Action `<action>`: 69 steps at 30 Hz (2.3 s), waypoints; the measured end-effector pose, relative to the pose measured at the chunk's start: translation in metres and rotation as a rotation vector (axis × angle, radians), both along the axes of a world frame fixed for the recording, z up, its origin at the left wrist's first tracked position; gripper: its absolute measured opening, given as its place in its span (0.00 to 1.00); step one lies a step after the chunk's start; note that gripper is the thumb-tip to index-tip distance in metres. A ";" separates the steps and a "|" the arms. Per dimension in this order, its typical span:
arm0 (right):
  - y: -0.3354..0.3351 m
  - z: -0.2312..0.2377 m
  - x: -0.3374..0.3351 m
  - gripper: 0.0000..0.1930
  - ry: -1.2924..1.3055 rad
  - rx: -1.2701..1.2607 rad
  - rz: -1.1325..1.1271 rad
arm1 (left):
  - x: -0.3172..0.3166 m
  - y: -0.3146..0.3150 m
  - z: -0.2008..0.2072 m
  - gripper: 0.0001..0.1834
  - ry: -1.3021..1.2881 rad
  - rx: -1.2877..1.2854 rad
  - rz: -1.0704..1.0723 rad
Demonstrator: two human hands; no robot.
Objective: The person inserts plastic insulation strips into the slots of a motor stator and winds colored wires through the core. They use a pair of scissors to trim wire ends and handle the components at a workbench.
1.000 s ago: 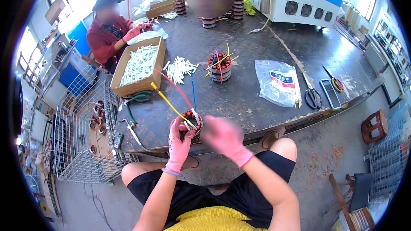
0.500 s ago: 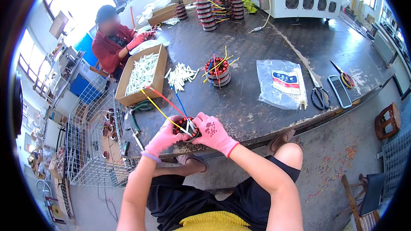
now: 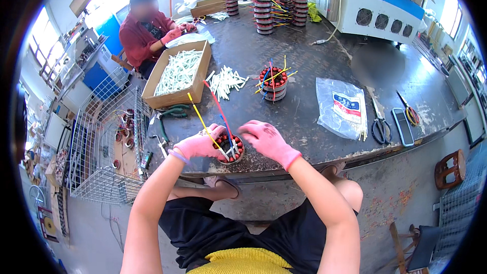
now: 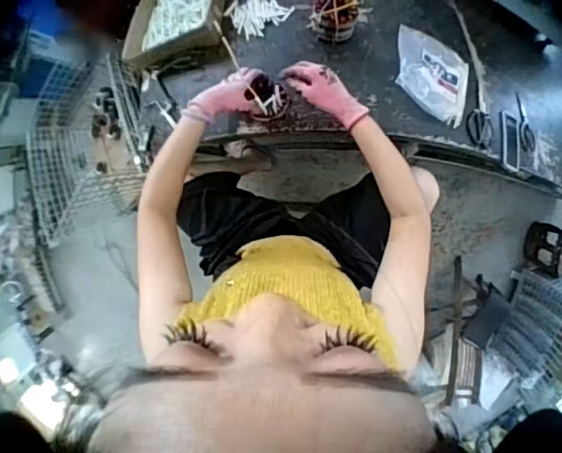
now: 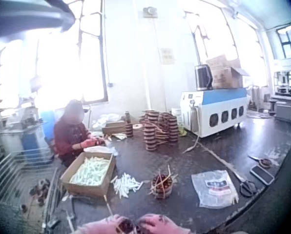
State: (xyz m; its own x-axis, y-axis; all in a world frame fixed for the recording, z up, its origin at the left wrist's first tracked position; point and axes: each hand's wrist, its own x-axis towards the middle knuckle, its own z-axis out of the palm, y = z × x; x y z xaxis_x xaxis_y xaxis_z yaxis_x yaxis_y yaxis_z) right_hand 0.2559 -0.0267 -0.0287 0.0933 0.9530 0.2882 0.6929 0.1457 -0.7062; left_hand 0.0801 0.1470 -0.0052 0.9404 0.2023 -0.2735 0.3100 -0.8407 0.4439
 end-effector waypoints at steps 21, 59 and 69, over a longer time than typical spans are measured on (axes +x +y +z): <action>0.056 0.022 -0.015 0.13 -0.202 -0.481 0.377 | -0.056 -0.064 -0.063 0.24 -0.906 -0.269 0.300; 0.044 0.043 -0.017 0.11 -0.243 -0.410 0.415 | -0.057 -0.058 -0.067 0.22 -0.897 -0.169 0.195; 0.051 0.034 -0.006 0.10 -0.068 -0.637 0.474 | -0.054 -0.057 -0.065 0.22 -0.903 -0.042 0.095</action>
State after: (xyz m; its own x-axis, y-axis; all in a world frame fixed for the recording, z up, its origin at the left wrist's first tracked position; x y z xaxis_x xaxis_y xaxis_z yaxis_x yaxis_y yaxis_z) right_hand 0.2497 0.0246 0.0053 -0.3616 0.8699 -0.3354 0.7030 0.0181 -0.7109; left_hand 0.0260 0.0902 -0.0704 0.7802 0.2966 0.5507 -0.1033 -0.8072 0.5811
